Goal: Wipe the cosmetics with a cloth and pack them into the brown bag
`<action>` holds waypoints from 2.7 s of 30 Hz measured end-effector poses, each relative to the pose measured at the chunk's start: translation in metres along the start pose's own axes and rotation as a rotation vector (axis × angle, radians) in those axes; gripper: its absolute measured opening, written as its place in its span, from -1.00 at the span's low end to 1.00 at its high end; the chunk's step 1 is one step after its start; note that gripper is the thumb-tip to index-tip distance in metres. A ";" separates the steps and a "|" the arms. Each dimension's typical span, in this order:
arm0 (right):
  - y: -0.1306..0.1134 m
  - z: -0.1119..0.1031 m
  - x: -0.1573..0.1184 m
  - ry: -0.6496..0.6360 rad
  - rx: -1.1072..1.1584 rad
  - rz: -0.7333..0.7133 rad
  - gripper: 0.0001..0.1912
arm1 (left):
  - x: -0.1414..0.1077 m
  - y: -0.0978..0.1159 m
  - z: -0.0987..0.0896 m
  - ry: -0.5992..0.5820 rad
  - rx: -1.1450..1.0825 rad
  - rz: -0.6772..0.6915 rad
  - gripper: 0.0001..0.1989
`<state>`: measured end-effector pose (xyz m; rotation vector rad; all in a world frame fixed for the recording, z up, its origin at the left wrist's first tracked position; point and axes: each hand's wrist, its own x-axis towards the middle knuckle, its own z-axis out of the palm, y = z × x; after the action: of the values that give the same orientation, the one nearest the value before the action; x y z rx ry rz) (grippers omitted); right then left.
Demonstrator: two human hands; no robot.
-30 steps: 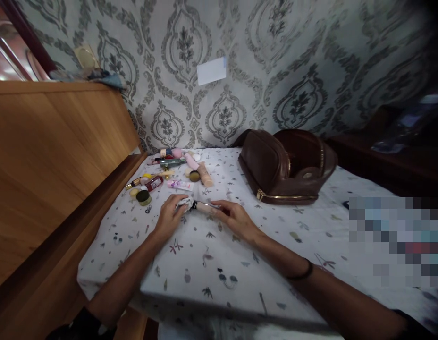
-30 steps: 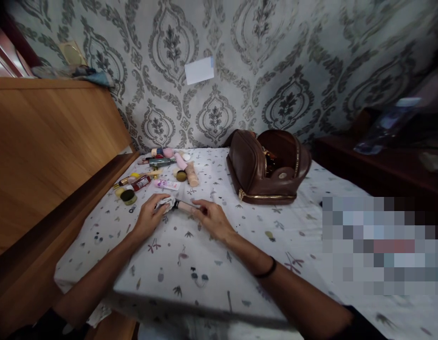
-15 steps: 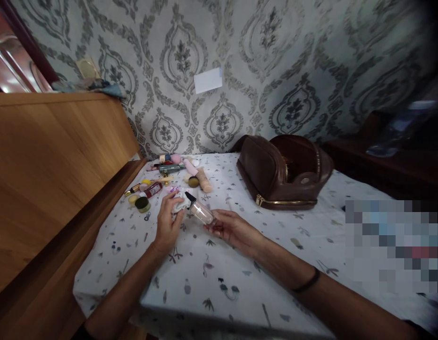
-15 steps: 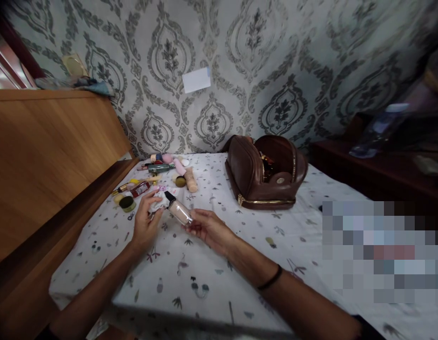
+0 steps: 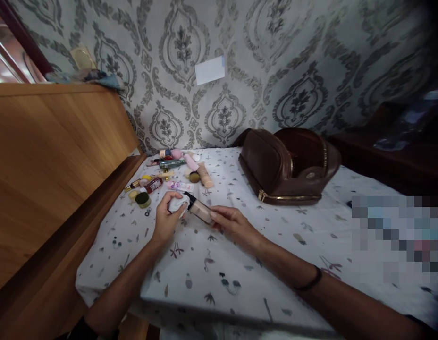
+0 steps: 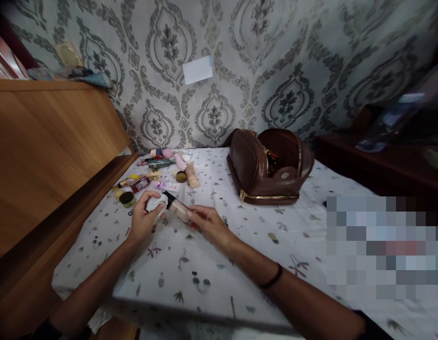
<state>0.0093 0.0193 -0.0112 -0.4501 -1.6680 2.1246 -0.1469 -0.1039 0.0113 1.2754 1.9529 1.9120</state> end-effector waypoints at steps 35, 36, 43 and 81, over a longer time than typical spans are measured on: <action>0.001 0.003 -0.009 -0.096 -0.505 -0.248 -0.58 | -0.019 0.009 0.012 -0.262 -0.117 -0.120 -0.73; -0.002 0.001 -0.009 -0.088 -0.516 -0.261 -0.58 | -0.020 0.007 0.012 -0.290 -0.081 -0.106 -0.74; -0.012 -0.002 -0.009 -0.063 -0.558 -0.283 -0.50 | -0.018 0.003 0.011 -0.184 0.205 0.260 -0.80; -0.017 -0.019 0.000 -0.199 -0.128 -0.281 -0.54 | -0.002 0.017 0.010 -0.210 0.102 0.317 -0.83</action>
<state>0.0199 0.0387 0.0008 -0.0342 -1.8605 1.9148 -0.1316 -0.1003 0.0232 1.8283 1.8534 1.7303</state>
